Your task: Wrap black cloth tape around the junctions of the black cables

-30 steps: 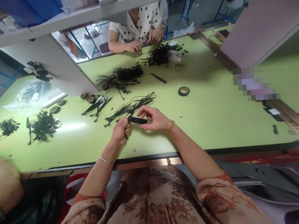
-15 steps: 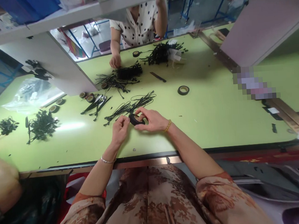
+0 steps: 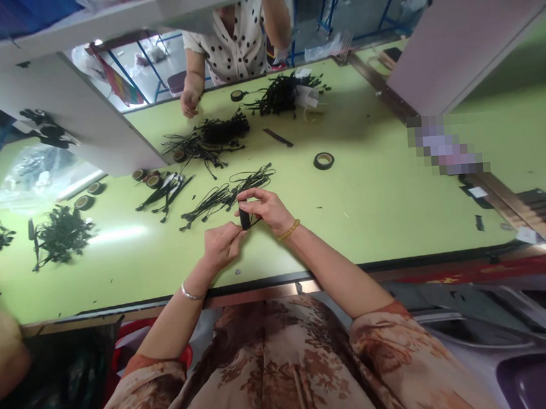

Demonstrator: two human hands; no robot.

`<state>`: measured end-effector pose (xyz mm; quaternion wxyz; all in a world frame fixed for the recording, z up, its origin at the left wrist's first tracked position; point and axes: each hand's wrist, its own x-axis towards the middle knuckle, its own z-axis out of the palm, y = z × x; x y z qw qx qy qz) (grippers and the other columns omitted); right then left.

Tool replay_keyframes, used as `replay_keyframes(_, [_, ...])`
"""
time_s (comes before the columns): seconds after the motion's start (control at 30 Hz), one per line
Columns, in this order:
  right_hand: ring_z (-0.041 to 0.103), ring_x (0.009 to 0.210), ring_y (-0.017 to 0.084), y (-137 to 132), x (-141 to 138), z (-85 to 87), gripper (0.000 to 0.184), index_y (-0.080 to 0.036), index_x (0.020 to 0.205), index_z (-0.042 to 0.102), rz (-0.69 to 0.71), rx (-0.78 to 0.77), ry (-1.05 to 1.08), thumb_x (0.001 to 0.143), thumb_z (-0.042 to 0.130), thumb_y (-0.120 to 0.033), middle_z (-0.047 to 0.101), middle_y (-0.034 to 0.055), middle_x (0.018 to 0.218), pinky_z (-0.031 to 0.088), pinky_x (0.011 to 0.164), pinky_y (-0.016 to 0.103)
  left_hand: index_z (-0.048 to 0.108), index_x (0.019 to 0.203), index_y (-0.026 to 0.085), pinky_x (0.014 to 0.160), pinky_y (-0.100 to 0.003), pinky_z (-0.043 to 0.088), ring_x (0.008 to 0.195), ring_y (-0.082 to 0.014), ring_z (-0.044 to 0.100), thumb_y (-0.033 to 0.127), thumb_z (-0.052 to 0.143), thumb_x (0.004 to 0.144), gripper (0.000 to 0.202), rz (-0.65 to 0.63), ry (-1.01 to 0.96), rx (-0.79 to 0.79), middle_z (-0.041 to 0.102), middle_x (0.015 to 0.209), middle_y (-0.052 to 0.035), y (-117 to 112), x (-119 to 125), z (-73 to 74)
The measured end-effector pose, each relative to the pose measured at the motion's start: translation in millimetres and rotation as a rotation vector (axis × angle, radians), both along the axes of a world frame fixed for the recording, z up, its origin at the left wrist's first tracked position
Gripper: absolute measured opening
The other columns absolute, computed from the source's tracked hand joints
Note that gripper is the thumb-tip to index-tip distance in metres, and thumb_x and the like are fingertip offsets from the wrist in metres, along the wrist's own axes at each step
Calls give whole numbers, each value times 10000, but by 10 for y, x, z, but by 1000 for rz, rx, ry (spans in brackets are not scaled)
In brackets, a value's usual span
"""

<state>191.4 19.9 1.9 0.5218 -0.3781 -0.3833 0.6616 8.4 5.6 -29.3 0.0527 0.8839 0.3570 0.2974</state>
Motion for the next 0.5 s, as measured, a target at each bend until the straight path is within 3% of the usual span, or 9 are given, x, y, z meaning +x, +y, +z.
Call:
replay_keyframes(0.17, [691,643,172,-11,54,12,391,-185,937,660,-24,84,18,650,851,-370,734,21,720,576,626,311,600,719,191,533,-290,200,545,-117,475,368,434,965,346,-8,105,-58,585,635,-29,-5,4,4])
replay_keyframes(0.33, [684,673,193,-34,148,104,403,-205,958,648,38,224,-42,657,844,-387,729,23,730,576,707,375,607,740,195,535,-288,206,549,-133,496,357,435,961,324,91,103,-121,609,630,-37,-2,25,5])
replay_keyframes(0.5, [658,623,192,-53,205,161,499,-232,1043,603,53,257,-75,643,846,-406,711,7,709,553,658,367,563,732,204,549,-285,236,520,-142,451,354,440,954,295,209,10,-267,558,580,-17,32,13,47])
